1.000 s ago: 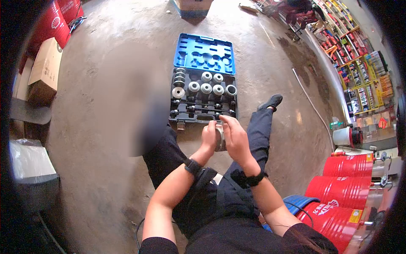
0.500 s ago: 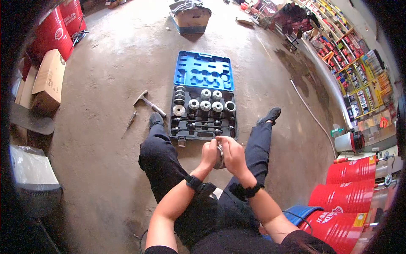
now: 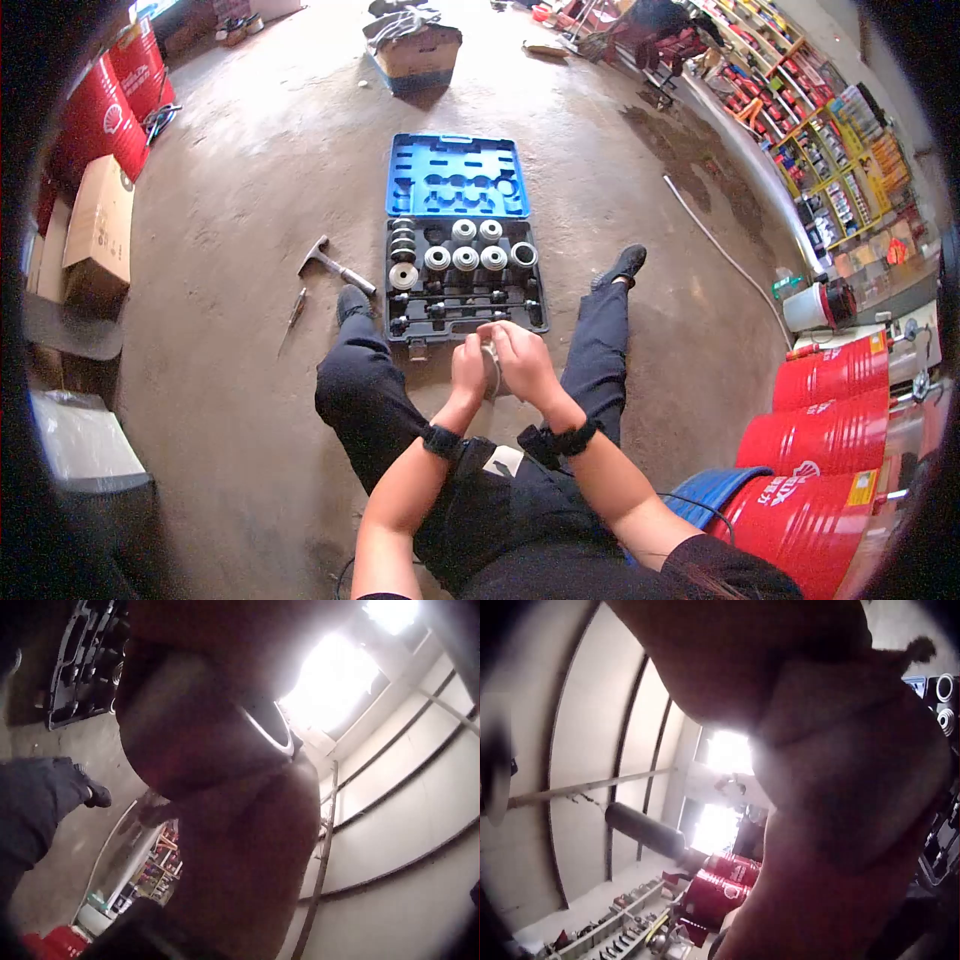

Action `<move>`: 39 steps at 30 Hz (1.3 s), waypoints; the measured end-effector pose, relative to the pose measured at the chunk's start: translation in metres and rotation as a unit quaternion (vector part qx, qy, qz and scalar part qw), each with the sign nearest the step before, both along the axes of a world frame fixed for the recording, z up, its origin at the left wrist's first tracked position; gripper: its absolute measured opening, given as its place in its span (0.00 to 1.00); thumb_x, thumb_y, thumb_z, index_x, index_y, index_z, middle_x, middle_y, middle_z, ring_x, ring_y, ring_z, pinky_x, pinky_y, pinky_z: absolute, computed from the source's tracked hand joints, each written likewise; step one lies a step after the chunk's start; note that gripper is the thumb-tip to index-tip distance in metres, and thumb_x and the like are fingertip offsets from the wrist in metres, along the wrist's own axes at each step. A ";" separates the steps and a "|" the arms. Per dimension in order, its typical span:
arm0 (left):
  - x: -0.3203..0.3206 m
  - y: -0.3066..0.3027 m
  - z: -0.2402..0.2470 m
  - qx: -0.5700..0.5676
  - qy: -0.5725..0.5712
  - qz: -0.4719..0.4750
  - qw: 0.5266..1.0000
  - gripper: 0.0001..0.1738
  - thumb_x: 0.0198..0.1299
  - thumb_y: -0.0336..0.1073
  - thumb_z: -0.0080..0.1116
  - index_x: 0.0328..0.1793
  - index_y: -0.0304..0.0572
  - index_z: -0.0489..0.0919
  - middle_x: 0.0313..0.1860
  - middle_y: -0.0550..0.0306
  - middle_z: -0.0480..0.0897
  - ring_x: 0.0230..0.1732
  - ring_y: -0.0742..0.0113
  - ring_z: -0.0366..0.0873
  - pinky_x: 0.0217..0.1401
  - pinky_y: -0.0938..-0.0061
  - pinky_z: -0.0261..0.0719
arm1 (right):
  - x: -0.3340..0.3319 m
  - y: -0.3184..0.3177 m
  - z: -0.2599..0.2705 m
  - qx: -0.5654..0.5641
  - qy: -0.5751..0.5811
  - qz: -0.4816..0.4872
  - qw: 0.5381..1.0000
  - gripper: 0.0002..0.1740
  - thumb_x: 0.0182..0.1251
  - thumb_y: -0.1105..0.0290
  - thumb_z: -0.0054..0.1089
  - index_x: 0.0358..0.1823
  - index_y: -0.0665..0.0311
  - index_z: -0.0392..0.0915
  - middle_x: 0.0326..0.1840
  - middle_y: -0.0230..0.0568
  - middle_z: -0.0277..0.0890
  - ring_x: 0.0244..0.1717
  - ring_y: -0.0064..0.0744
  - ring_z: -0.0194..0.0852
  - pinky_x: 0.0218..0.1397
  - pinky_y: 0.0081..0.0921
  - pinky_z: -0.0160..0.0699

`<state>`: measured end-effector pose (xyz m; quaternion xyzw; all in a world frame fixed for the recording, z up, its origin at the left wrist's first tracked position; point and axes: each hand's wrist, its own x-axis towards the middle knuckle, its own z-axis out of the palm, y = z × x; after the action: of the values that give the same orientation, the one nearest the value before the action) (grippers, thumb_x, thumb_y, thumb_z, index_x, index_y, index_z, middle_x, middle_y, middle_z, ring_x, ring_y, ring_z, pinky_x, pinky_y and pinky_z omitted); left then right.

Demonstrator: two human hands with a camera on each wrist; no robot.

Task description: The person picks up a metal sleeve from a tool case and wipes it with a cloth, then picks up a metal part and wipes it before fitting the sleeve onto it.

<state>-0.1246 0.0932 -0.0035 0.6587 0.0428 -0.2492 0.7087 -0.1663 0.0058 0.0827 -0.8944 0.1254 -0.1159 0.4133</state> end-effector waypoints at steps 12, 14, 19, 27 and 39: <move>0.003 -0.004 0.010 -0.152 0.193 0.050 0.968 0.21 0.64 0.49 0.40 0.31 0.43 0.77 0.29 0.58 0.80 0.29 0.66 0.75 0.37 0.69 0.74 | -0.044 0.031 0.011 -0.155 -0.127 0.021 0.979 0.19 0.71 0.72 0.43 0.60 0.73 0.69 0.66 0.54 0.66 0.71 0.55 0.57 0.73 0.43 0.56; 0.001 -0.005 0.008 -0.078 0.115 0.036 0.990 0.24 0.66 0.48 0.37 0.31 0.40 0.78 0.29 0.56 0.81 0.30 0.66 0.76 0.38 0.69 0.73 | -0.035 0.026 0.012 -0.161 -0.131 0.005 0.978 0.18 0.71 0.70 0.44 0.57 0.71 0.72 0.63 0.53 0.70 0.66 0.53 0.64 0.69 0.42 0.62; 0.000 -0.009 -0.038 0.021 -0.099 -0.056 0.993 0.26 0.64 0.48 0.39 0.32 0.34 0.81 0.24 0.58 0.80 0.23 0.70 0.72 0.29 0.72 0.68 | -0.007 -0.005 -0.004 0.030 0.066 -0.026 0.997 0.18 0.73 0.67 0.40 0.47 0.70 0.79 0.44 0.53 0.80 0.47 0.45 0.79 0.54 0.34 0.74; 0.000 -0.009 -0.008 -0.197 0.140 -0.052 0.969 0.27 0.61 0.49 0.39 0.37 0.32 0.82 0.33 0.51 0.83 0.27 0.62 0.78 0.34 0.67 0.77 | -0.028 -0.033 -0.009 0.552 -0.020 -0.150 0.820 0.23 0.76 0.64 0.33 0.45 0.69 0.80 0.45 0.45 0.80 0.47 0.34 0.78 0.54 0.28 0.75; -0.004 -0.014 0.022 -0.179 0.005 -0.084 0.980 0.33 0.69 0.51 0.34 0.36 0.30 0.84 0.33 0.49 0.86 0.37 0.60 0.82 0.47 0.69 0.75 | -0.049 -0.004 -0.017 0.314 -0.080 -0.220 0.920 0.14 0.77 0.66 0.41 0.52 0.67 0.71 0.45 0.35 0.72 0.45 0.23 0.68 0.52 0.21 0.69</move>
<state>-0.1284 0.0792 0.0184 0.5210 -0.0547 -0.3151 0.7914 -0.2149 0.0022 0.0655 -0.6560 0.3156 -0.2302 0.6458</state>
